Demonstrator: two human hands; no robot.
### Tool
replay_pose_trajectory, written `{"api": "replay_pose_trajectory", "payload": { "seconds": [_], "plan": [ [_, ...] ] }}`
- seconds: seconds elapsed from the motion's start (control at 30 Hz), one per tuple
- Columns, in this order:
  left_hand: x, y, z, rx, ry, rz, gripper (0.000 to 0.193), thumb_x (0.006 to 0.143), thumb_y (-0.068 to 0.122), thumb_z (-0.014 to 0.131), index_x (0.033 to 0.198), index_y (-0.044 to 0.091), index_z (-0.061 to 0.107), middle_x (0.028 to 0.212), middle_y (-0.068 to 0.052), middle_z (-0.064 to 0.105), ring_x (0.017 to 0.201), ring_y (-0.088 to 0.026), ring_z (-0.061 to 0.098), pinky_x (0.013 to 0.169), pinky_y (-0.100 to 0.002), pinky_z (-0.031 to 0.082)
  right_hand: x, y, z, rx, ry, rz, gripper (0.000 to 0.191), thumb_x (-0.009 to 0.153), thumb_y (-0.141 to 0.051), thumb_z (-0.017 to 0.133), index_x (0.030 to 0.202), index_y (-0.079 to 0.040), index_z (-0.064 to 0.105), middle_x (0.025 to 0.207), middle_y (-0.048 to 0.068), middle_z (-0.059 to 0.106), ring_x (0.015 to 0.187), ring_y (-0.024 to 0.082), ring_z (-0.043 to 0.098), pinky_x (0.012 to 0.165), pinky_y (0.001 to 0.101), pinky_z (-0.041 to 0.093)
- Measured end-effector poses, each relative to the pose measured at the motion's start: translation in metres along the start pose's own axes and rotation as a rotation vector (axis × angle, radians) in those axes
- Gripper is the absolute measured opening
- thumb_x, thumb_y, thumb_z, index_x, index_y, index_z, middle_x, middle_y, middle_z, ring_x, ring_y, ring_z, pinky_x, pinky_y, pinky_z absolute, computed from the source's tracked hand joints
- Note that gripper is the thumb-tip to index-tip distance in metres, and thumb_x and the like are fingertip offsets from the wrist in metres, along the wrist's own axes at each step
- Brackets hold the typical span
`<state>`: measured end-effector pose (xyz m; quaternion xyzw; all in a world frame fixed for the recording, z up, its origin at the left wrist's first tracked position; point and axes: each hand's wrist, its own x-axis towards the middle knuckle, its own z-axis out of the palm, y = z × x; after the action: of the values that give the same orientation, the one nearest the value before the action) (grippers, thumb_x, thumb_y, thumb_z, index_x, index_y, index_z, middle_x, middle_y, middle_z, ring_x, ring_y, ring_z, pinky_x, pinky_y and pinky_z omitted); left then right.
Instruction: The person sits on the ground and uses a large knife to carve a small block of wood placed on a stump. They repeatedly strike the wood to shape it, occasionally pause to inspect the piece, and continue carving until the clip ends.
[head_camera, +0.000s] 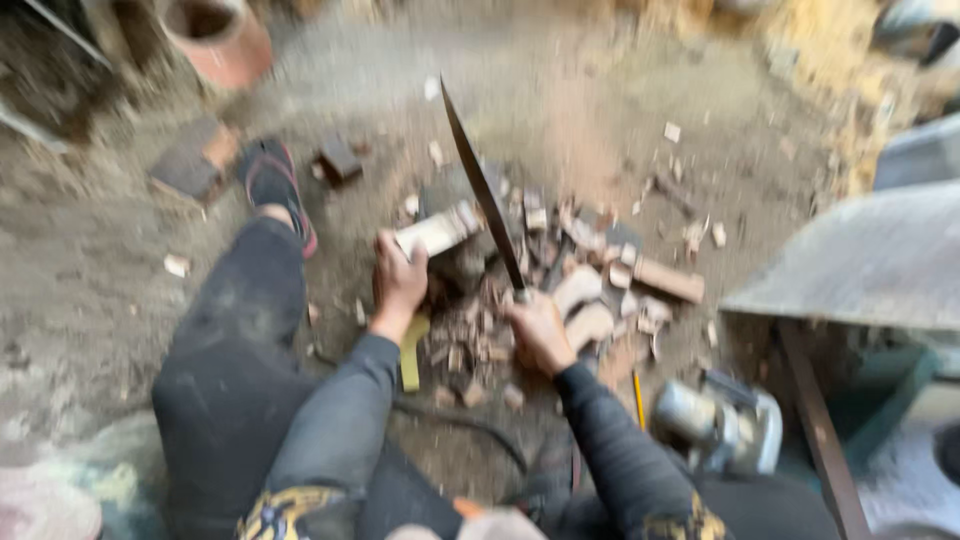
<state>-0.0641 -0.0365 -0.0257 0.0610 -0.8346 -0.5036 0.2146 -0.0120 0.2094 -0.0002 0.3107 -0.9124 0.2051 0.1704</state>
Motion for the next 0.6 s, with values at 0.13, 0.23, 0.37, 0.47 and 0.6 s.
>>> {"api": "replay_pose_trajectory", "payload": {
  "seconds": [0.13, 0.23, 0.37, 0.47, 0.6],
  "plan": [
    [0.001, -0.009, -0.002, 0.192, -0.073, -0.060, 0.045, 0.099, 0.041, 0.061, 0.109, 0.001, 0.043, 0.103, -0.022, 0.052, 0.091, -0.043, 0.061, 0.076, -0.053, 0.050, 0.074, -0.043, -0.103, 0.946, 0.071, 0.805, 0.013, 0.084, -0.002, 0.066, 0.076, -0.008, 0.057, 0.061, -0.002, 0.055, 0.049, 0.010, 0.050, 0.042, 0.0289, 0.041],
    [-0.001, -0.010, 0.002, 0.212, -0.052, -0.050, 0.043, 0.100, 0.039, 0.060, 0.109, 0.002, 0.042, 0.104, -0.022, 0.052, 0.090, -0.042, 0.061, 0.075, -0.053, 0.050, 0.108, -0.055, -0.173, 1.083, 0.353, 0.423, 0.023, 0.093, 0.000, 0.060, 0.076, -0.014, 0.053, 0.060, 0.000, 0.054, 0.045, 0.007, 0.049, 0.041, 0.0249, 0.044],
    [-0.002, -0.001, -0.001, 0.206, -0.080, -0.077, 0.041, 0.100, 0.038, 0.059, 0.109, 0.002, 0.042, 0.103, -0.021, 0.051, 0.090, -0.040, 0.062, 0.074, -0.052, 0.051, 0.118, -0.027, -0.174, 1.013, 0.787, -0.042, 0.018, 0.099, 0.002, 0.051, 0.099, -0.016, 0.052, 0.065, 0.001, 0.048, 0.049, 0.011, 0.045, 0.050, 0.0307, 0.048],
    [-0.001, 0.004, -0.004, 0.191, -0.081, -0.112, 0.044, 0.099, 0.041, 0.060, 0.110, 0.002, 0.043, 0.106, -0.021, 0.053, 0.093, -0.043, 0.061, 0.077, -0.054, 0.050, 0.081, -0.010, -0.096, 0.906, 0.859, 0.153, 0.016, 0.096, 0.001, 0.053, 0.095, -0.014, 0.053, 0.066, 0.002, 0.050, 0.051, 0.013, 0.047, 0.050, 0.0321, 0.047],
    [-0.004, 0.007, 0.006, 0.188, 0.019, 0.081, 0.062, 0.085, 0.050, 0.070, 0.112, 0.001, 0.044, 0.103, -0.025, 0.053, 0.092, -0.047, 0.059, 0.075, -0.055, 0.050, -0.030, -0.027, 0.023, 0.361, -0.118, 0.607, 0.013, 0.092, 0.000, 0.056, 0.090, -0.013, 0.055, 0.068, 0.004, 0.052, 0.054, 0.016, 0.049, 0.051, 0.0339, 0.047]
  ]
}}
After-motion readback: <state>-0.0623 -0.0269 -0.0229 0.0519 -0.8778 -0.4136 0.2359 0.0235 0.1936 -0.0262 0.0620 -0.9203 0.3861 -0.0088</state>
